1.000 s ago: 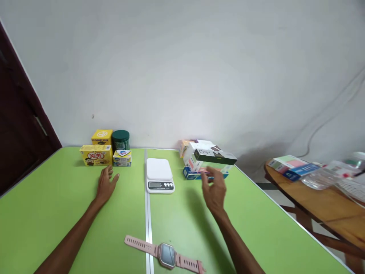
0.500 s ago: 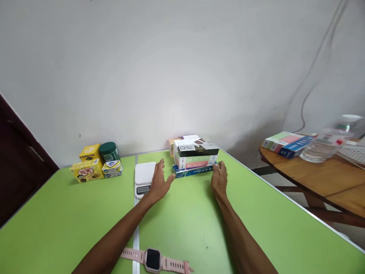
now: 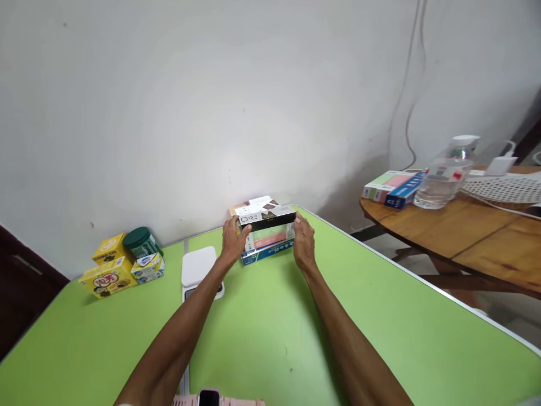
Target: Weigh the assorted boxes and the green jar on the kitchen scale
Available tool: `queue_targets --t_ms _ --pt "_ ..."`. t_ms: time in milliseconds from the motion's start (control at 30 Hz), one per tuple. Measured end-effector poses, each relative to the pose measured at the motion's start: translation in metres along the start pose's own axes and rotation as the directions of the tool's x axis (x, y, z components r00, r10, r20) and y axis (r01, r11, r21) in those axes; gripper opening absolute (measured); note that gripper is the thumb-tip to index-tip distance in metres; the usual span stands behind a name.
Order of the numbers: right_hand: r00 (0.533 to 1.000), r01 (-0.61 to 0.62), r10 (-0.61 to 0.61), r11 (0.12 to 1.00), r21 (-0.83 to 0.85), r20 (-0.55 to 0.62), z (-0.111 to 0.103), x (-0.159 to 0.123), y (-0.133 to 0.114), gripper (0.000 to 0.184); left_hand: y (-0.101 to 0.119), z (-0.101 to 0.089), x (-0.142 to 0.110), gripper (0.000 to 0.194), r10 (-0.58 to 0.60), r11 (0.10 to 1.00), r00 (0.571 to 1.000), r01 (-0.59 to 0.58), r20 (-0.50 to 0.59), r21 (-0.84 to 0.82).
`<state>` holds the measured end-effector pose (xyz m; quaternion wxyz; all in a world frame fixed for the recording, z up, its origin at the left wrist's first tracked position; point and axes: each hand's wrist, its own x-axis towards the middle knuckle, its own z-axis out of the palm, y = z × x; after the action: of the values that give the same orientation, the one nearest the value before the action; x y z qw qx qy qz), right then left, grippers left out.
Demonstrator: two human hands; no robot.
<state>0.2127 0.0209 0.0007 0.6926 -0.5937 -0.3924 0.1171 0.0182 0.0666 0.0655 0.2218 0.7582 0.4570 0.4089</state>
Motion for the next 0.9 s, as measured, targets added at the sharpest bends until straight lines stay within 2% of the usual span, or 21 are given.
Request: queue_targets --t_ms 167,233,333,400,500,600,733,900 --pt "0.999 0.031 -0.031 0.998 -0.053 0.008 -0.002 -0.003 -0.023 0.083 0.004 -0.002 -0.005 0.045 0.055 0.998 0.993 -0.052 -0.104 0.029" --pt "0.996 0.089 -0.088 0.993 -0.071 0.019 -0.002 -0.009 -0.039 0.083 0.007 -0.015 -0.008 0.044 0.098 0.995 0.983 -0.096 -0.153 0.023" --pt "0.978 0.198 -0.194 0.978 -0.059 0.079 0.005 -0.027 -0.063 0.076 0.002 -0.051 -0.018 0.047 0.125 0.992 0.971 -0.129 -0.204 -0.008" --pt "0.960 0.237 -0.232 0.972 -0.013 0.154 0.017 -0.046 -0.074 0.073 -0.014 -0.082 -0.032 0.049 0.118 0.992 0.967 -0.125 -0.226 -0.016" --pt "0.920 0.231 -0.244 0.970 0.079 0.307 0.043 -0.082 -0.078 0.071 -0.052 -0.126 -0.064 0.050 0.065 0.998 0.967 -0.067 -0.248 -0.003" --pt "0.876 0.167 -0.203 0.979 0.118 0.438 0.073 -0.120 -0.070 0.071 -0.095 -0.156 -0.101 0.053 -0.040 0.999 0.965 0.037 -0.258 -0.015" --pt "0.852 0.084 -0.130 0.990 0.113 0.507 0.098 -0.157 -0.055 0.076 -0.137 -0.166 -0.136 0.056 -0.175 0.984 0.947 0.159 -0.271 -0.080" --pt "0.838 0.061 -0.082 0.997 0.057 0.539 0.100 -0.169 -0.040 0.081 -0.157 -0.151 -0.151 0.061 -0.218 0.967 0.948 0.179 -0.233 -0.179"
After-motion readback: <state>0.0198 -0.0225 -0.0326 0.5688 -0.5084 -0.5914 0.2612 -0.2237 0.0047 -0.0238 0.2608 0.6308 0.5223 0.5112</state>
